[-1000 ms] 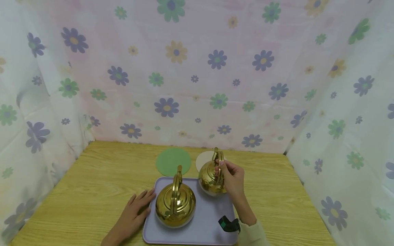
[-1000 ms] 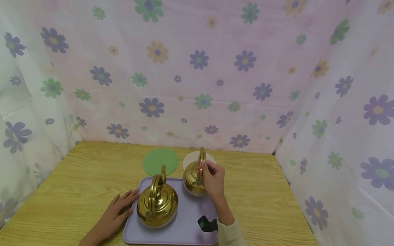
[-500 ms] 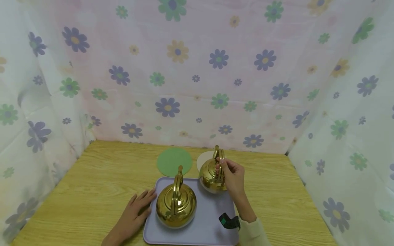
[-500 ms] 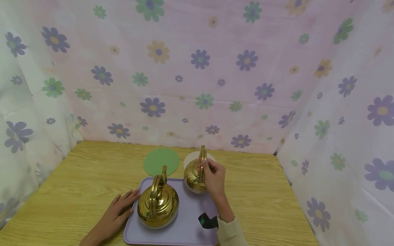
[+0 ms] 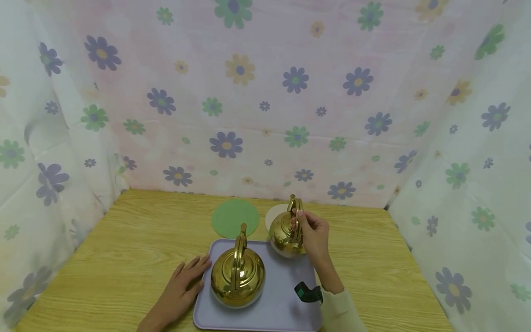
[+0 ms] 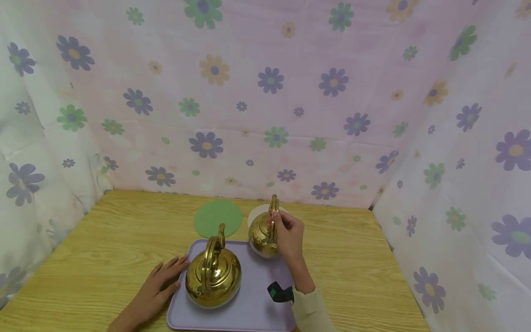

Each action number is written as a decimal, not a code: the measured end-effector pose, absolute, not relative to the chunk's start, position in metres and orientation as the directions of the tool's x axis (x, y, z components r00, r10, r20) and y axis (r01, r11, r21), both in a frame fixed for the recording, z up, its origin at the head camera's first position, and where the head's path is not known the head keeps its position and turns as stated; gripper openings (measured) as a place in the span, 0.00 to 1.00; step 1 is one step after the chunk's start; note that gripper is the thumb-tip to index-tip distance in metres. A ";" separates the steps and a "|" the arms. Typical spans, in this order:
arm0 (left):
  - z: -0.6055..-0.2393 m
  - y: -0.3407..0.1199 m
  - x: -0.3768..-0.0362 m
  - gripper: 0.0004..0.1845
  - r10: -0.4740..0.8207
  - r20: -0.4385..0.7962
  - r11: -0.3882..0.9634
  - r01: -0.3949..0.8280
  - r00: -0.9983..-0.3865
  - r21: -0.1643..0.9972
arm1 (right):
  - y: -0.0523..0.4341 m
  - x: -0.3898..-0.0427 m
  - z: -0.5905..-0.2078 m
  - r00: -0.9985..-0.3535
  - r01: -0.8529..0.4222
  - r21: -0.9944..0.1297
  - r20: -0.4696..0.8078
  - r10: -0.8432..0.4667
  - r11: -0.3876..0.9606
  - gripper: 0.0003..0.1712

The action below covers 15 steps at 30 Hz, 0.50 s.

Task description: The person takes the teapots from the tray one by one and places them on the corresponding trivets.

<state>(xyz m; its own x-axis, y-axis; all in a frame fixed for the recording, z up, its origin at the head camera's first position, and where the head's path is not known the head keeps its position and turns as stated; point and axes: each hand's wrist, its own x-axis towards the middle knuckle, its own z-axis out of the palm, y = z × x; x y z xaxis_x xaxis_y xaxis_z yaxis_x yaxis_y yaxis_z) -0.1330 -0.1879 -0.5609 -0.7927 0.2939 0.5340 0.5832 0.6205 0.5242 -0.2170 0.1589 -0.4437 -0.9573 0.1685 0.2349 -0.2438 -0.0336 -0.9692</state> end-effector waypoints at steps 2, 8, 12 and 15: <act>-0.560 -0.188 -0.132 0.25 0.293 0.531 0.619 0.581 -0.795 0.529 | 0.159 -0.220 -0.444 -0.958 -0.240 -0.970 0.231 0.170 -0.035 0.21; -0.563 -0.188 -0.132 0.25 0.291 0.528 0.626 0.576 -0.798 0.526 | 0.156 -0.227 -0.445 -0.959 -0.236 -0.970 0.224 0.174 -0.054 0.21; -0.561 -0.188 -0.131 0.25 0.284 0.522 0.633 0.566 -0.804 0.528 | 0.155 -0.232 -0.445 -0.958 -0.248 -0.968 0.237 0.162 -0.050 0.20; -0.557 -0.186 -0.130 0.24 0.278 0.496 0.633 0.545 -0.823 0.550 | 0.155 -0.237 -0.444 -0.957 -0.258 -0.965 0.249 0.147 -0.042 0.21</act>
<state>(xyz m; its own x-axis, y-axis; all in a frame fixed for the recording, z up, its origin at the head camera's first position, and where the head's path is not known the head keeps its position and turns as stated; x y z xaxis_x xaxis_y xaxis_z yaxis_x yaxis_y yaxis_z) -0.1300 -0.1864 -0.5573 -0.8227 0.2784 0.4957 0.5453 0.6329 0.5496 -0.2372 0.1554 -0.4444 -0.9571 0.1474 0.2493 -0.2579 -0.0421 -0.9652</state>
